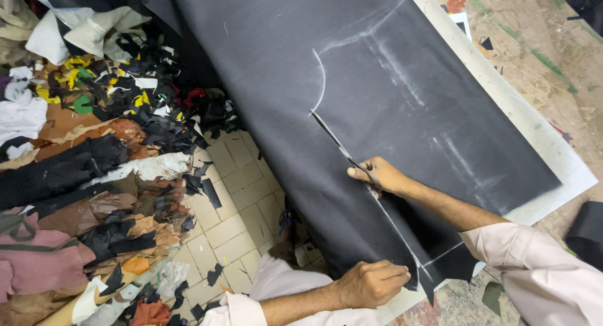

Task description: The person places a printed paper pattern onto a large piece of black fabric, aligns it, and then uses shears to cut the fabric along the pattern's outline. After cutting, the person removes the pattern and measures the resulting fabric piece with a tape measure.

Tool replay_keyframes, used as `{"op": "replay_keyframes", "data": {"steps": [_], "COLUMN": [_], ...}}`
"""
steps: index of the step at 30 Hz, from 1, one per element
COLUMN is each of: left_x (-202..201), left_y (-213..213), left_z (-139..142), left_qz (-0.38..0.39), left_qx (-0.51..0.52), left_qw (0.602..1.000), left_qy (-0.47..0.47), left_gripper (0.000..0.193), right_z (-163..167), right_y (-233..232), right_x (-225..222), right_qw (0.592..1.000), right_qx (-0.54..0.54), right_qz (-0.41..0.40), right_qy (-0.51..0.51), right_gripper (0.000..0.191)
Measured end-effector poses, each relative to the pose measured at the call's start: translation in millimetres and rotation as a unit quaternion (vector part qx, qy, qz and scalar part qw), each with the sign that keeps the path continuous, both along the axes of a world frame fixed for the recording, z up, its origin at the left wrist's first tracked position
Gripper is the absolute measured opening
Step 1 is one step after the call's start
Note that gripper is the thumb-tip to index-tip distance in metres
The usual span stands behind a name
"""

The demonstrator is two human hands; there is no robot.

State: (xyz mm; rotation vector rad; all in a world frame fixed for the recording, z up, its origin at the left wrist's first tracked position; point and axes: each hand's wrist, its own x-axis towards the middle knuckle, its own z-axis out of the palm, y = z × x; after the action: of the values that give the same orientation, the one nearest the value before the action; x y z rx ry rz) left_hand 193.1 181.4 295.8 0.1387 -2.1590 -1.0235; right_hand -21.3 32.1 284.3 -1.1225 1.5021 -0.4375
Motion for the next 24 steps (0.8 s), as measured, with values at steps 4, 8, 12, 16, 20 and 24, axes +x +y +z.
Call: {"op": "replay_keyframes", "data": {"steps": [4, 8, 12, 16, 20, 24], "left_x": [5, 6, 6, 15, 44, 106], "left_y": [5, 14, 23, 31, 31, -7], "left_z": [8, 17, 25, 43, 73, 103], "left_qz": [0.006, 0.021, 0.051, 0.08, 0.147, 0.318], "left_qx": [-0.008, -0.006, -0.018, -0.005, 0.038, 0.135], "left_qw": [1.0, 1.0, 0.998, 0.996, 0.986, 0.938], "left_qy": [-0.005, 0.005, 0.014, 0.04, 0.063, 0.019], "left_gripper": [0.019, 0.02, 0.018, 0.019, 0.015, 0.008], "right_z": [-9, -15, -16, -8, 7, 23], "right_y": [9, 15, 18, 24, 34, 44], "right_x": [0, 0, 0, 4, 9, 16], "right_qw": [0.999, 0.997, 0.998, 0.996, 0.997, 0.996], "right_qx": [-0.028, -0.059, -0.059, -0.082, -0.072, -0.04], "right_qz": [0.003, 0.007, 0.001, 0.007, -0.024, -0.047], "right_qy": [0.018, 0.04, 0.034, 0.042, -0.006, -0.071], "right_gripper": [0.06, 0.063, 0.064, 0.063, 0.056, 0.052]}}
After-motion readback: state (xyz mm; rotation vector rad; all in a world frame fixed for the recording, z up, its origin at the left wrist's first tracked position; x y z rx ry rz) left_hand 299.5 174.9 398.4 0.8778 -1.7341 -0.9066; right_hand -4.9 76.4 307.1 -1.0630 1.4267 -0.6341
